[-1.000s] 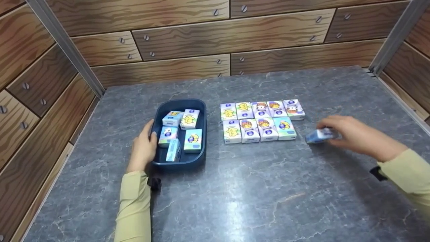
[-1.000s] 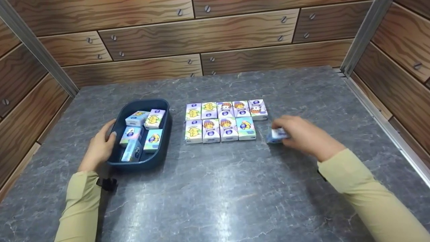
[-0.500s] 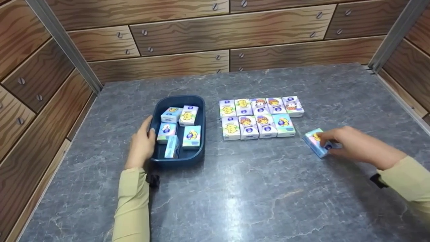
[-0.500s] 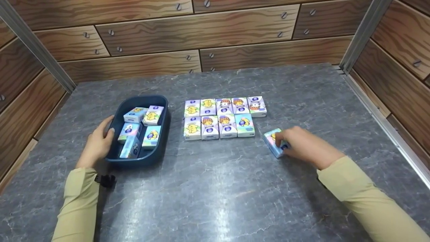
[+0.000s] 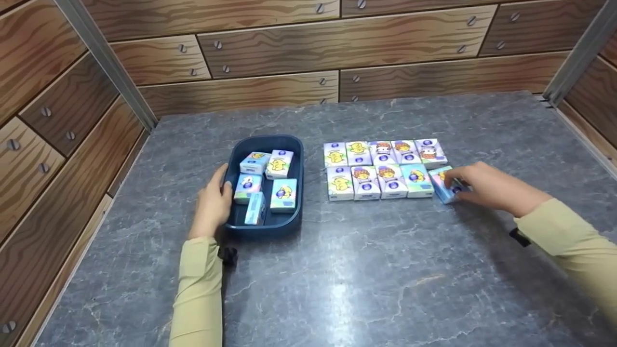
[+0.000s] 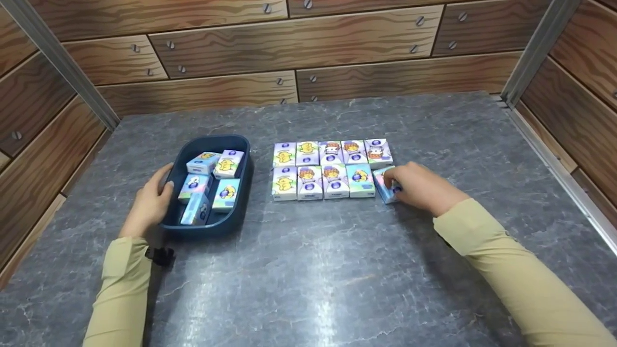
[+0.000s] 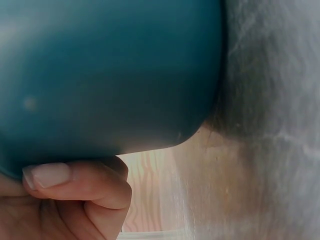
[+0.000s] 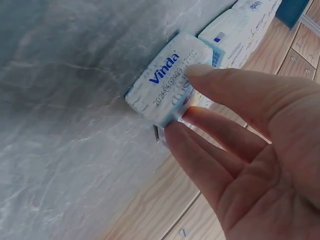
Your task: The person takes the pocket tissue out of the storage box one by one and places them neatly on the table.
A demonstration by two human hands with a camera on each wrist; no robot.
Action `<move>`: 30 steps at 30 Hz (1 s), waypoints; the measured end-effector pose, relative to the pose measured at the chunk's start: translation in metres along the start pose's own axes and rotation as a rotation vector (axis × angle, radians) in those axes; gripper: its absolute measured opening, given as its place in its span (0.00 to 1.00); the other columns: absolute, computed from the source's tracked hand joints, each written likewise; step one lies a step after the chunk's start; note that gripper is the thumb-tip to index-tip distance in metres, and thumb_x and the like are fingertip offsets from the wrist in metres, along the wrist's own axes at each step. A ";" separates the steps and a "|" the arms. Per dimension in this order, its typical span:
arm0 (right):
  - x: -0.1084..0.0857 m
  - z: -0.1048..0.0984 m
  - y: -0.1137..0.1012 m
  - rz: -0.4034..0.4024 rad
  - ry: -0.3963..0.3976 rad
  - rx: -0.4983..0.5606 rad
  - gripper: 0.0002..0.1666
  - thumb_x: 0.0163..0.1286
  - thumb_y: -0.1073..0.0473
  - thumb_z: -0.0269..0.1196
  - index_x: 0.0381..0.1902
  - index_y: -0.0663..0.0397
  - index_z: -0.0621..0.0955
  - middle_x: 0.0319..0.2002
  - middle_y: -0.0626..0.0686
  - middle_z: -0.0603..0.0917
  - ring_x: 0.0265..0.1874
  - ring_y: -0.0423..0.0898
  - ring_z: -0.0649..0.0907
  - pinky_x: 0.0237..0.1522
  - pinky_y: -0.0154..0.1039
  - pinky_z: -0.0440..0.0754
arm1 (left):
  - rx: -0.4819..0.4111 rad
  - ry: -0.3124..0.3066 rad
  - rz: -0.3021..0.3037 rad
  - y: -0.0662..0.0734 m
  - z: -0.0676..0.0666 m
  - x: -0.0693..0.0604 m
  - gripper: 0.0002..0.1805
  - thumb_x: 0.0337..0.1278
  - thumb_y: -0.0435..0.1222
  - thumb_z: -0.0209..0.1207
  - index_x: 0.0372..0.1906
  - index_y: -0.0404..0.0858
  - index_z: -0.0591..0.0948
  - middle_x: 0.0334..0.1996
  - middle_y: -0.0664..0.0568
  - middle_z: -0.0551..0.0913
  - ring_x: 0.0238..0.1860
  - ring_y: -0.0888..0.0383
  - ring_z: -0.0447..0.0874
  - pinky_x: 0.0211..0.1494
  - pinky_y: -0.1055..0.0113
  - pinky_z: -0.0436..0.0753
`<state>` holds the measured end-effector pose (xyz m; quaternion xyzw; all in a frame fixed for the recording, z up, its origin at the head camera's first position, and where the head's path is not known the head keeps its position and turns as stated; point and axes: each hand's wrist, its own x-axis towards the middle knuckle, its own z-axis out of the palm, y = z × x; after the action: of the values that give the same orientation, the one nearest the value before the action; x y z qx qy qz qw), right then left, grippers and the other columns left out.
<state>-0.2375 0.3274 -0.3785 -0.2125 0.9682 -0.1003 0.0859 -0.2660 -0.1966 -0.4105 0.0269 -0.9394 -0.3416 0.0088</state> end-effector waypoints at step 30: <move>0.018 -0.002 -0.005 0.031 0.012 -0.014 0.14 0.57 0.69 0.69 0.43 0.63 0.82 0.42 0.60 0.83 0.42 0.57 0.82 0.40 0.54 0.78 | 0.017 -0.002 0.027 -0.001 0.001 0.000 0.27 0.75 0.40 0.40 0.75 0.48 0.56 0.40 0.34 0.78 0.32 0.44 0.78 0.45 0.50 0.73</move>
<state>-0.2523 0.3159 -0.3782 -0.1976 0.9725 -0.0935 0.0802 -0.2664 -0.1967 -0.4118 0.0140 -0.9426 -0.3335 0.0120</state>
